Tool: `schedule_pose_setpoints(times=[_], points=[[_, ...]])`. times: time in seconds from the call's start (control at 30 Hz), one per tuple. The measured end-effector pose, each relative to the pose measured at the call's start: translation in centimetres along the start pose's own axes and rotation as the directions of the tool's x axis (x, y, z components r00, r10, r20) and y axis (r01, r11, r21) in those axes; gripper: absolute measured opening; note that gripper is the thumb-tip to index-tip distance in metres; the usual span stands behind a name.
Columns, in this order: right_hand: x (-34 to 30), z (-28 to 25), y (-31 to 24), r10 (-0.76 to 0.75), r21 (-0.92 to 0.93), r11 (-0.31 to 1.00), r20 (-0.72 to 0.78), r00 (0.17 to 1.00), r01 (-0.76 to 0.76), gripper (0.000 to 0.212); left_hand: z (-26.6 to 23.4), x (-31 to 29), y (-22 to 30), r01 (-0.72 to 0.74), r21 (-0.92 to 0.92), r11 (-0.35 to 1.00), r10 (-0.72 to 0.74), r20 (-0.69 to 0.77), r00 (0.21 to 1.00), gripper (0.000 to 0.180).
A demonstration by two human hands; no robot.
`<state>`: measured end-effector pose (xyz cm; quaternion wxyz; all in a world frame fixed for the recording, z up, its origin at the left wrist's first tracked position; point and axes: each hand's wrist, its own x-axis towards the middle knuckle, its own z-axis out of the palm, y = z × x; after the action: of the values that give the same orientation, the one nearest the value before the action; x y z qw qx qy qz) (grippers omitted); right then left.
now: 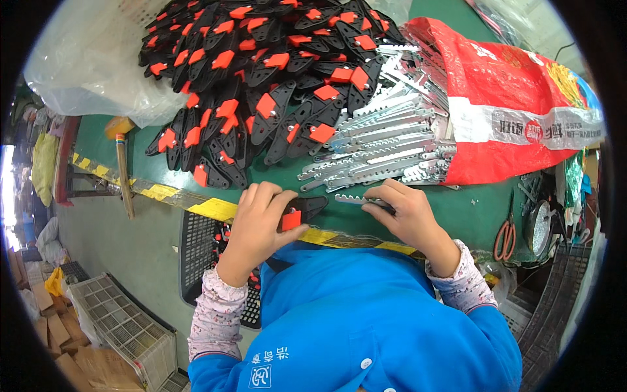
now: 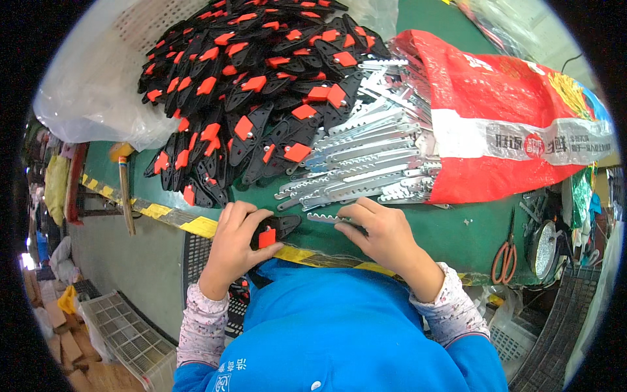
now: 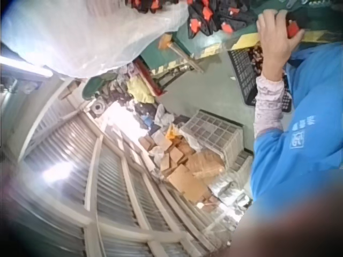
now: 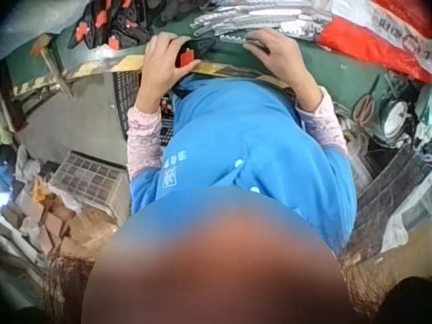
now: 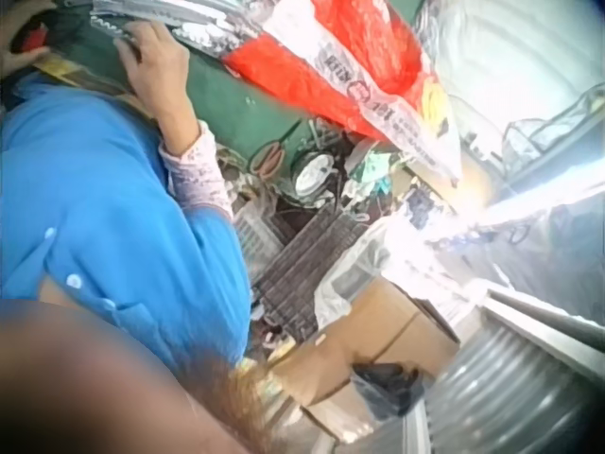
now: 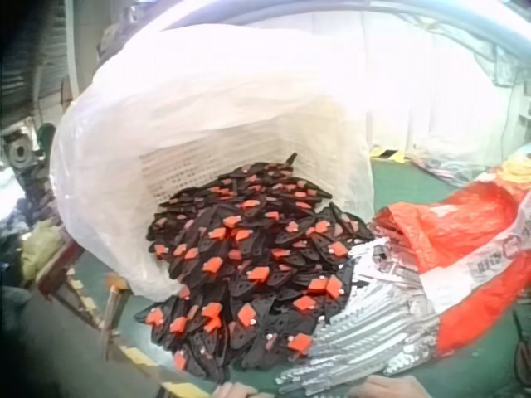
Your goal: The person repeatedly picks up black plastic clips with red inserts and metal serrated strips from a green workbench. They insert the metal strips into the clips by hand and place the assembled units into a white basket. The process continues throughout the clip with no other tools used.
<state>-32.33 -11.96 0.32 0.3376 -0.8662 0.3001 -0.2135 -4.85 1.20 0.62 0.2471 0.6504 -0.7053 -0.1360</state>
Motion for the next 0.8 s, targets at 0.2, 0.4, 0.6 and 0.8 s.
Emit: schedule_pose_setpoints(times=[0.2,0.4,0.6,0.8], points=[[0.4,0.7,-0.5,-0.069,-0.035,0.997,0.076,0.995,0.071,0.016,0.1,-0.4,0.6,-0.023,-0.011,1.000,0.023,-0.034,0.999,0.063],[0.9,0.9,-0.5,-0.053,0.049,0.997,-0.061,0.997,0.056,0.016,-0.7,-0.5,0.8,-0.012,0.053,0.999,0.015,-0.055,0.998,0.063],[1.2,0.3,-0.6,-0.217,-0.153,0.963,0.062,0.974,0.224,0.017,-0.6,-0.7,1.3,-0.039,-0.007,0.999,0.039,0.070,0.997,0.071],[1.1,-0.4,0.2,-0.259,-0.348,0.908,-0.034,0.965,0.231,0.029,0.5,-0.6,2.3,-0.108,-0.108,0.988,0.118,0.088,0.989,0.076]])
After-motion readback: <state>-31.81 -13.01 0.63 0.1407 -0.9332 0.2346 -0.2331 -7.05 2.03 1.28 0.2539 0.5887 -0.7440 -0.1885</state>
